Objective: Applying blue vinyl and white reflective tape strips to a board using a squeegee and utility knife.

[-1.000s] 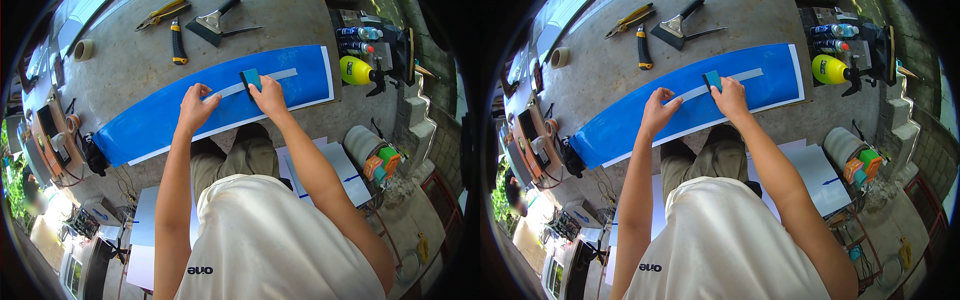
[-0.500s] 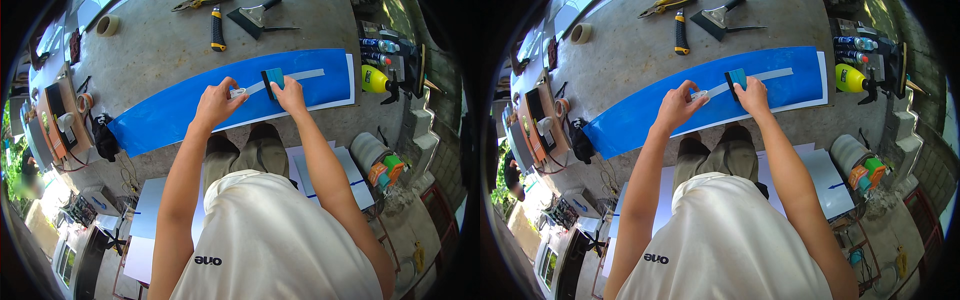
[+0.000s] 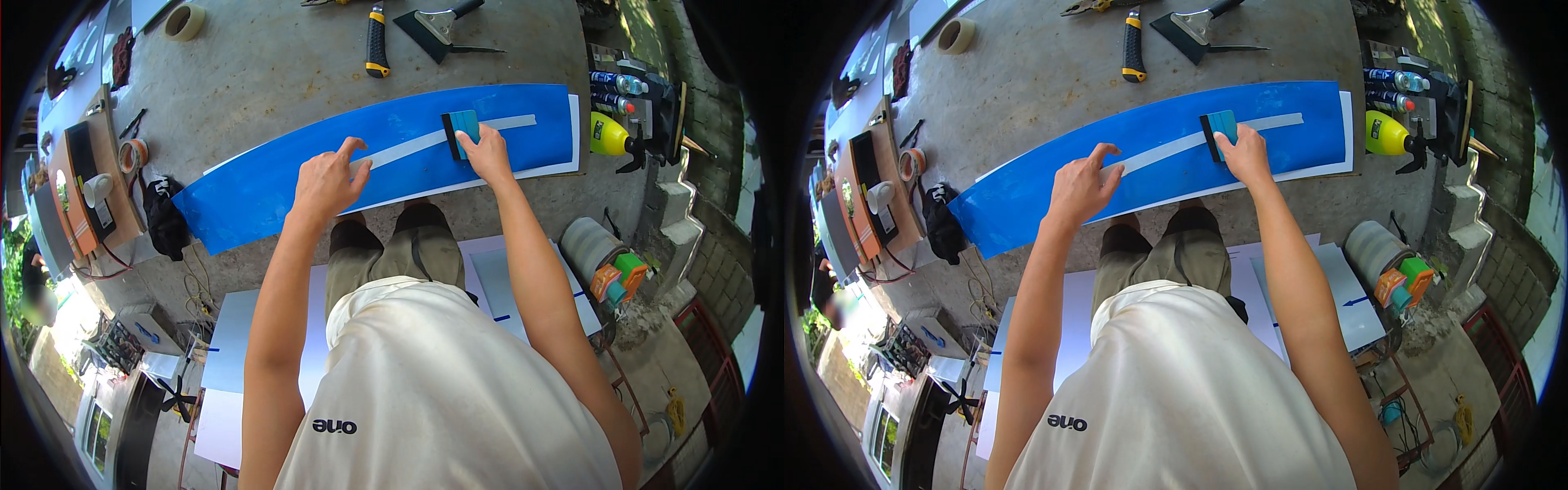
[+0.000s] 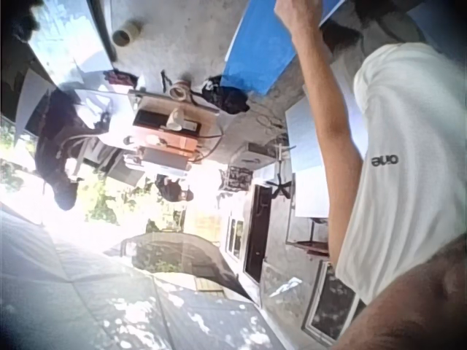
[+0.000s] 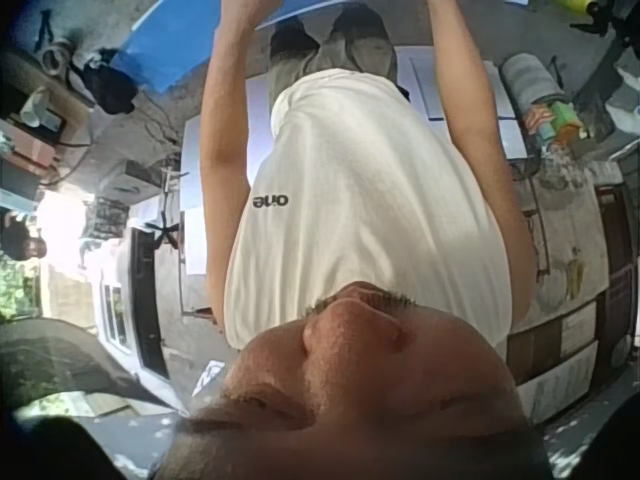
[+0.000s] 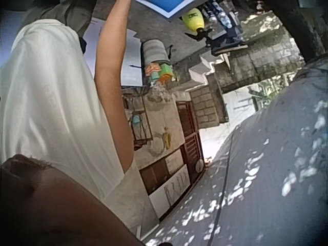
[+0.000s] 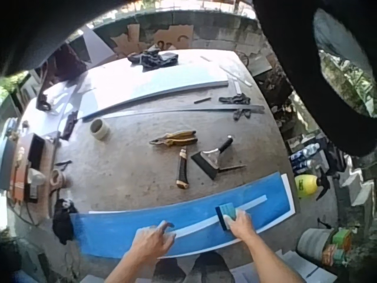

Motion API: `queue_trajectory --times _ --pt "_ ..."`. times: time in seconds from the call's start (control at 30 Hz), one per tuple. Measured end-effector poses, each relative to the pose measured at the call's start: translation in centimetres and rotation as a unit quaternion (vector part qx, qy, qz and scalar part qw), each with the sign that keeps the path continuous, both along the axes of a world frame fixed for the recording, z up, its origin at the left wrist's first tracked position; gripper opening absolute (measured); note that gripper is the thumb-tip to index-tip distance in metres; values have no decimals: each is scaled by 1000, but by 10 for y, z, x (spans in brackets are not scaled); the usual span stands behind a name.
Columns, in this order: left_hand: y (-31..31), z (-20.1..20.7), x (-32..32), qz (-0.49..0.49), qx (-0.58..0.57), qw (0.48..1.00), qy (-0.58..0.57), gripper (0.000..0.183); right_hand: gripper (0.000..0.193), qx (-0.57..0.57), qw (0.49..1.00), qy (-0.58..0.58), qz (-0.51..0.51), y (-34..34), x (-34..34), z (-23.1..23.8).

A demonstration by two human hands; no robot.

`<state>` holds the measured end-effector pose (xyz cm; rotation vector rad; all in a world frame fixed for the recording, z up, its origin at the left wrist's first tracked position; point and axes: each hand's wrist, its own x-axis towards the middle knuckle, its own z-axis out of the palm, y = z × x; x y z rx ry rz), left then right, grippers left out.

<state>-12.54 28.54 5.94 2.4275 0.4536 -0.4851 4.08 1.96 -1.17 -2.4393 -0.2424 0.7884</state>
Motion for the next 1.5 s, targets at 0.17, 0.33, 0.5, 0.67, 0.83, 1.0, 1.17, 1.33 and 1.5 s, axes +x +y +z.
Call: queue_trajectory --times 0.17,0.33,0.5,0.67,0.83,1.0,1.17,1.33,1.5 --pt "17 2 -18 -9 25 1000 0 38 33 2 1000 -6 2 0 -1 1" --pt "24 -6 -26 -4 53 999 7 37 33 -8 1000 -21 3 -1 -3 -1" --pt "29 -9 -27 8 19 999 45 39 36 -21 999 -21 -11 2 -5 2" --pt "31 -22 -35 60 -40 997 17 43 37 -24 999 9 -20 3 -2 5" --pt "33 -27 -39 62 -59 996 -20 40 30 65 992 67 -81 2 16 12" --pt "30 -27 -42 77 -70 994 -27 37 27 100 986 74 -115 -13 34 7" --pt "34 -23 -40 73 -93 993 -26 38 23 159 960 134 -190 -20 35 9" --pt "38 -20 -38 70 -102 992 -23 30 24 207 944 155 -204 -23 41 8" --pt "37 -19 -39 59 -114 991 -28 29 25 251 920 187 -236 -38 43 14"
